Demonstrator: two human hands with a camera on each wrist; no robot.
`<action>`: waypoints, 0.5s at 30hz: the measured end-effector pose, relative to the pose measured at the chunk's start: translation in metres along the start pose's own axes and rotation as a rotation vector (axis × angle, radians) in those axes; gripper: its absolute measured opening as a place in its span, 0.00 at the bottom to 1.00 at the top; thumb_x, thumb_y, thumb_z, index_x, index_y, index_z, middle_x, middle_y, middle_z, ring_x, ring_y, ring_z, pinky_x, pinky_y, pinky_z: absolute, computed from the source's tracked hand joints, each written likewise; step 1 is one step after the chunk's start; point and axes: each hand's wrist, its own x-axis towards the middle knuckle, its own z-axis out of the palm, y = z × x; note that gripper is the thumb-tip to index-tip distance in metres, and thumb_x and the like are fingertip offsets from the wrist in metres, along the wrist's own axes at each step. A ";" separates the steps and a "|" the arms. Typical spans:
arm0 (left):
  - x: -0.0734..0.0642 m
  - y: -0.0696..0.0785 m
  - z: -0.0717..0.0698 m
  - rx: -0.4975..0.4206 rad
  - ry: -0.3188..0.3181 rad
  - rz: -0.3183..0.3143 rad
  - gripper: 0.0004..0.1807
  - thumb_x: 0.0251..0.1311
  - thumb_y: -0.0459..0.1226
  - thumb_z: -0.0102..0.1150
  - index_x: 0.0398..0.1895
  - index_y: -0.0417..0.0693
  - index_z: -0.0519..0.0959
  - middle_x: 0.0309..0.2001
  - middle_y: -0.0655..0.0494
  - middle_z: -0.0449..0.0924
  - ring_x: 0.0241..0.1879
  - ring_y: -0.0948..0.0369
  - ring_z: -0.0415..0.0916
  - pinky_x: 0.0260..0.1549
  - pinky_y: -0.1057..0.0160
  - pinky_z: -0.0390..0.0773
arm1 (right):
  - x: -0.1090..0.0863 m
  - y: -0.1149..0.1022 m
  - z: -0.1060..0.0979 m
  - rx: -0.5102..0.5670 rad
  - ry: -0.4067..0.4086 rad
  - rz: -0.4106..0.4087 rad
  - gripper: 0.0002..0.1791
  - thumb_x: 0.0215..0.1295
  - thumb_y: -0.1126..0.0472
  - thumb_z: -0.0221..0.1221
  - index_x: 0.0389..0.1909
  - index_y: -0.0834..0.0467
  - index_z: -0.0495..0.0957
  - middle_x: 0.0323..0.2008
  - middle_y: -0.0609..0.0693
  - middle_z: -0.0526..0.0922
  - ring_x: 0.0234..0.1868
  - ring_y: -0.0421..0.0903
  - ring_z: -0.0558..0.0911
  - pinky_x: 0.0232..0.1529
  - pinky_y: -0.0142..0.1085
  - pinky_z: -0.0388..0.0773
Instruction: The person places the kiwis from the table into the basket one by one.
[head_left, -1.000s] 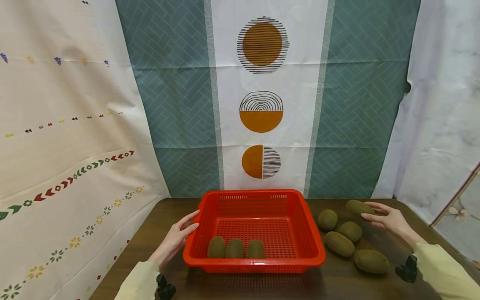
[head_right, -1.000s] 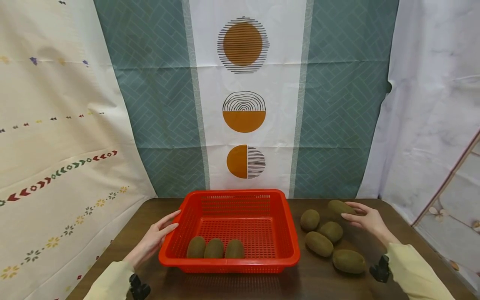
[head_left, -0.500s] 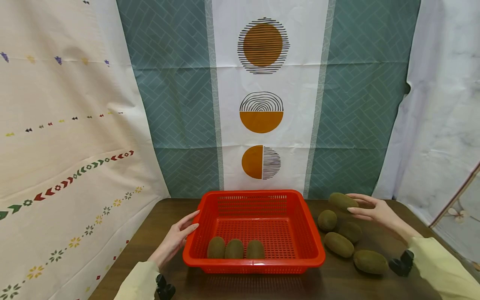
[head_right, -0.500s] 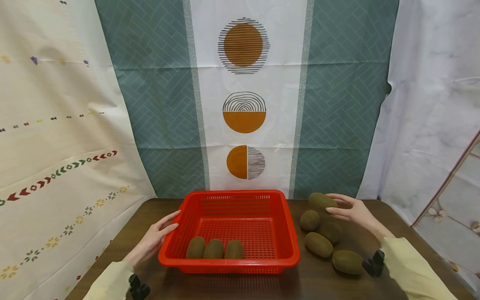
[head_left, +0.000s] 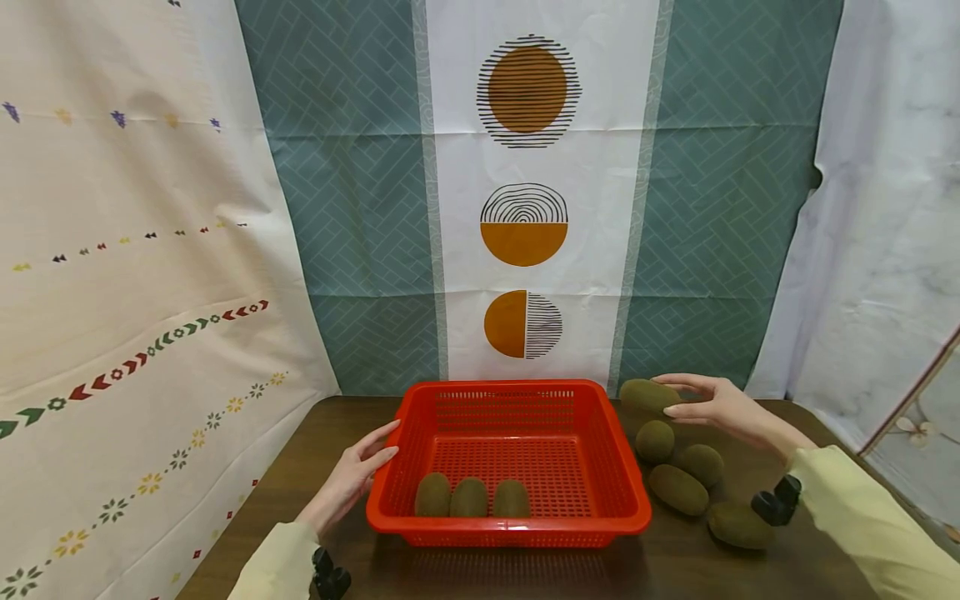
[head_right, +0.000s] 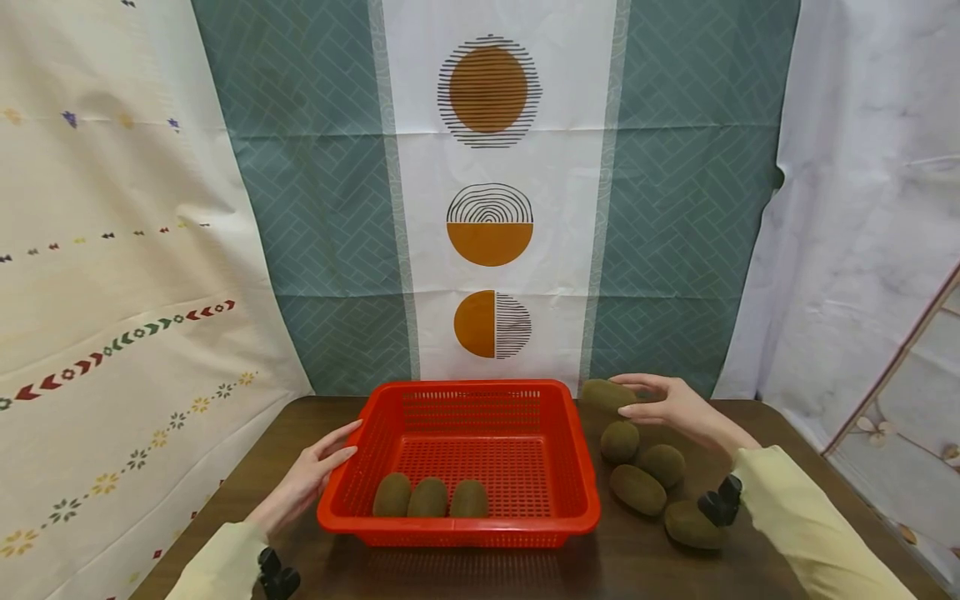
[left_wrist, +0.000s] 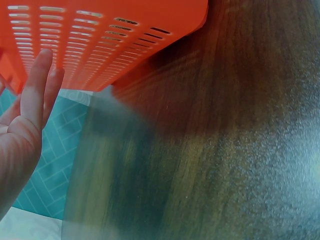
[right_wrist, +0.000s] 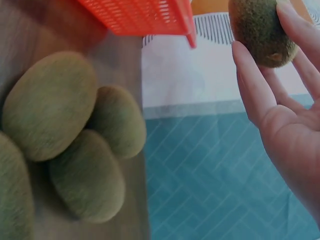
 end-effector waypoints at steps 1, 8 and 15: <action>0.000 0.000 0.000 -0.003 -0.002 0.000 0.31 0.59 0.38 0.56 0.66 0.50 0.60 0.57 0.40 0.65 0.49 0.46 0.71 0.40 0.49 0.74 | 0.002 -0.002 0.001 0.000 -0.016 -0.003 0.27 0.60 0.67 0.57 0.62 0.60 0.64 0.59 0.61 0.61 0.53 0.49 0.70 0.47 0.47 0.71; 0.000 0.000 -0.001 0.001 -0.006 0.003 0.30 0.60 0.38 0.55 0.66 0.49 0.60 0.58 0.40 0.64 0.49 0.46 0.71 0.40 0.49 0.74 | 0.020 -0.021 0.007 -0.046 -0.121 -0.033 0.26 0.60 0.66 0.57 0.61 0.60 0.66 0.58 0.62 0.63 0.50 0.57 0.72 0.45 0.49 0.72; 0.000 0.001 0.000 0.002 0.005 -0.014 0.30 0.60 0.38 0.56 0.65 0.50 0.61 0.58 0.40 0.65 0.49 0.47 0.71 0.40 0.49 0.74 | 0.037 -0.038 0.018 -0.106 -0.247 -0.031 0.26 0.59 0.65 0.59 0.60 0.57 0.68 0.56 0.58 0.68 0.51 0.56 0.72 0.46 0.45 0.73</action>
